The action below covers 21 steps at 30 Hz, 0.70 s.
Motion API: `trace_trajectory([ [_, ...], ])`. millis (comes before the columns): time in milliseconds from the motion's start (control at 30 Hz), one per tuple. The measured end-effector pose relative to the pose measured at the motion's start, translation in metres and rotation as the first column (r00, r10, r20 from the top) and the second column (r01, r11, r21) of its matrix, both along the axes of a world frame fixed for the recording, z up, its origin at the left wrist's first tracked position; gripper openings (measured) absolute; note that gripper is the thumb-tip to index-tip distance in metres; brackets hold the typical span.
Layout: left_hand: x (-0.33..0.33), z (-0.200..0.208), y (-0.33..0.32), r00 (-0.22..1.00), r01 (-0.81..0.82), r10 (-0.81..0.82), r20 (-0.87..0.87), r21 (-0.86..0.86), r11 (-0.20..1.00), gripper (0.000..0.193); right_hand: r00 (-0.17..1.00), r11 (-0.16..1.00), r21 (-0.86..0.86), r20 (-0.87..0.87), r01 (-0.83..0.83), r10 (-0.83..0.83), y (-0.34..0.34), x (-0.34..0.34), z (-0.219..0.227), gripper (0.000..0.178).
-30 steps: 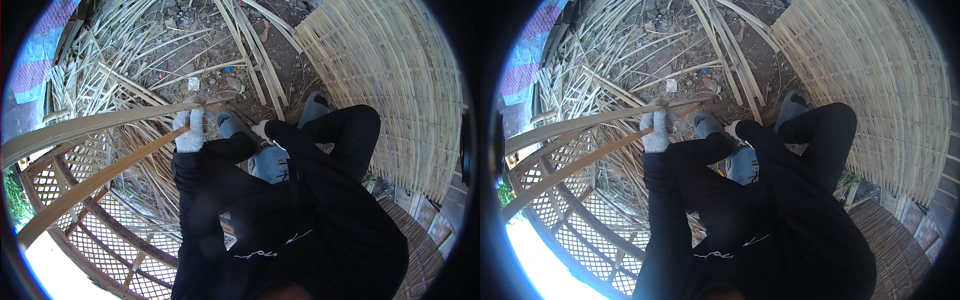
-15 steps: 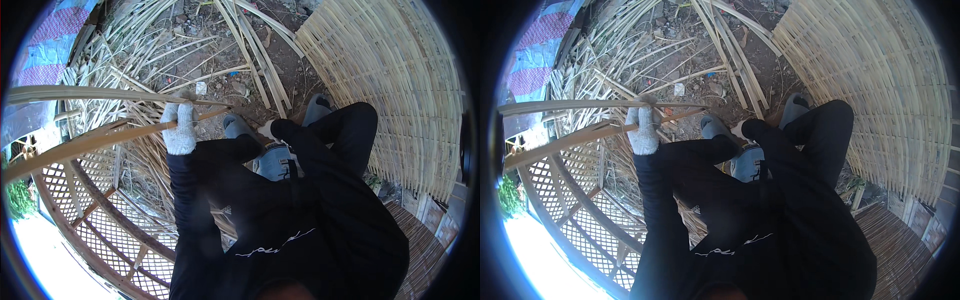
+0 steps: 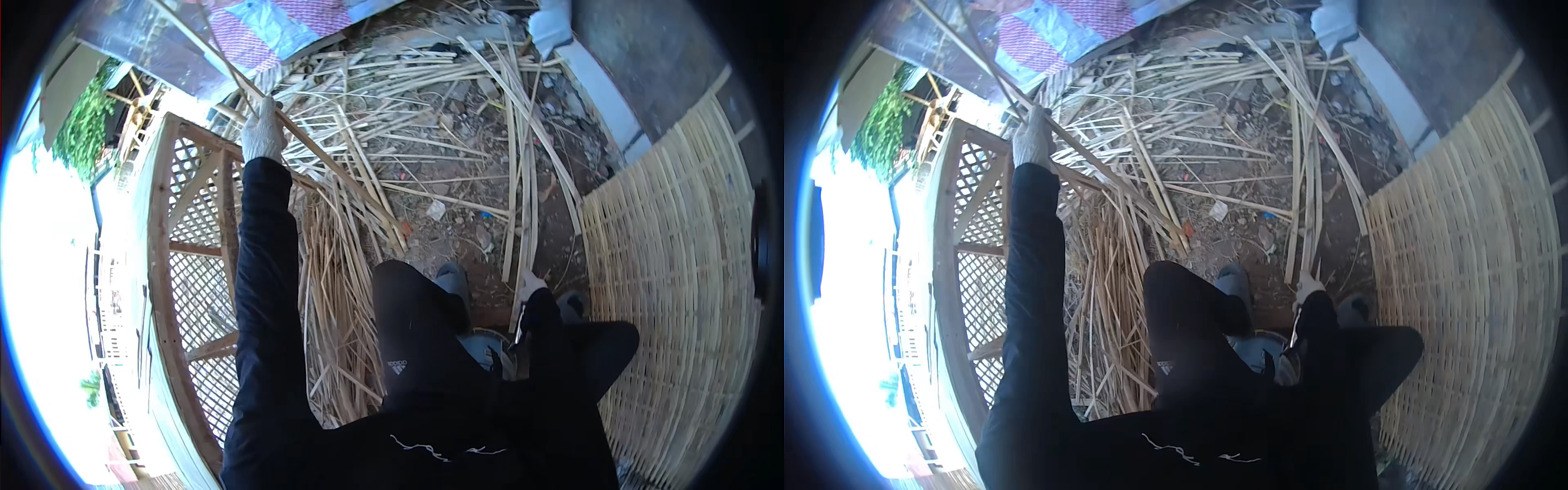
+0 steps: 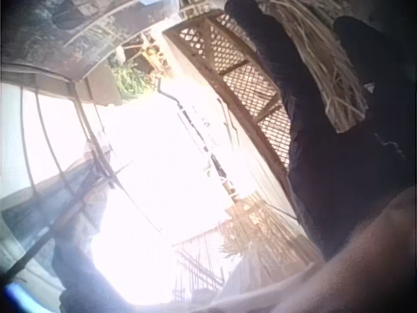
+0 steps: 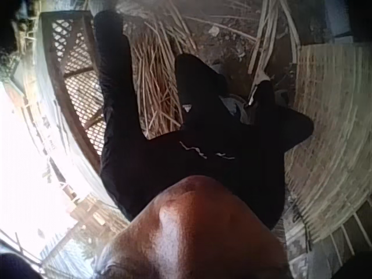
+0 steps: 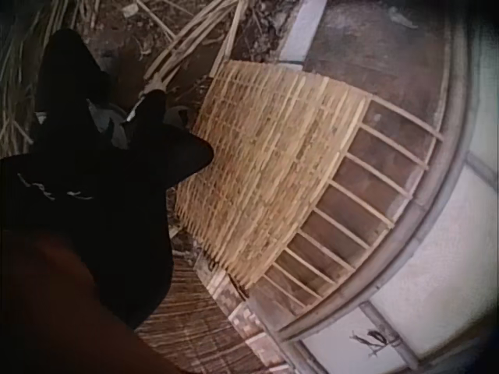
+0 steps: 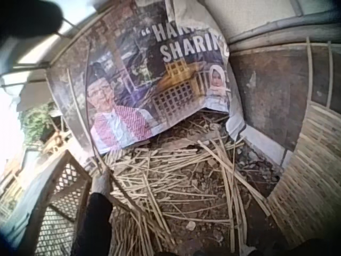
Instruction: The recorder uses a machete to shave and split bamboo poles into thin strips for crafting.
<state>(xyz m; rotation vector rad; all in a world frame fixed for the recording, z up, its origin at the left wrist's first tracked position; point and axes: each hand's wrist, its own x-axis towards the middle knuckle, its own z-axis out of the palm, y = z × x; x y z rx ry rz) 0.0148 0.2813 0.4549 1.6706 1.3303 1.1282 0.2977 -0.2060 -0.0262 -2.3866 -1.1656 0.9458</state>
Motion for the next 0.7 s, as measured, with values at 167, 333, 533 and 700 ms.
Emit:
trace_trajectory([
  [167,-0.096,0.060,0.087,0.847,-0.344,0.422,-0.323,0.271,0.899,0.075,0.829,0.918,0.223,-0.534,0.327,-0.165,0.005,0.016,-0.039,0.029],
  [333,-0.152,0.153,0.102,0.439,-0.099,0.450,-0.777,0.456,0.884,0.035,0.358,0.823,-0.034,-0.890,0.566,-0.283,-0.014,0.018,0.066,0.023],
  [533,-0.264,0.244,0.123,-0.215,-0.218,0.290,-0.933,0.335,0.917,0.030,0.423,0.728,-0.143,-0.733,0.670,-0.533,-0.033,-0.017,0.225,0.038],
  [700,-0.339,0.231,0.094,-0.125,-0.348,0.386,-0.914,0.404,0.846,0.038,0.351,0.676,-0.195,-0.733,0.711,-0.582,-0.036,-0.018,0.254,0.040],
])
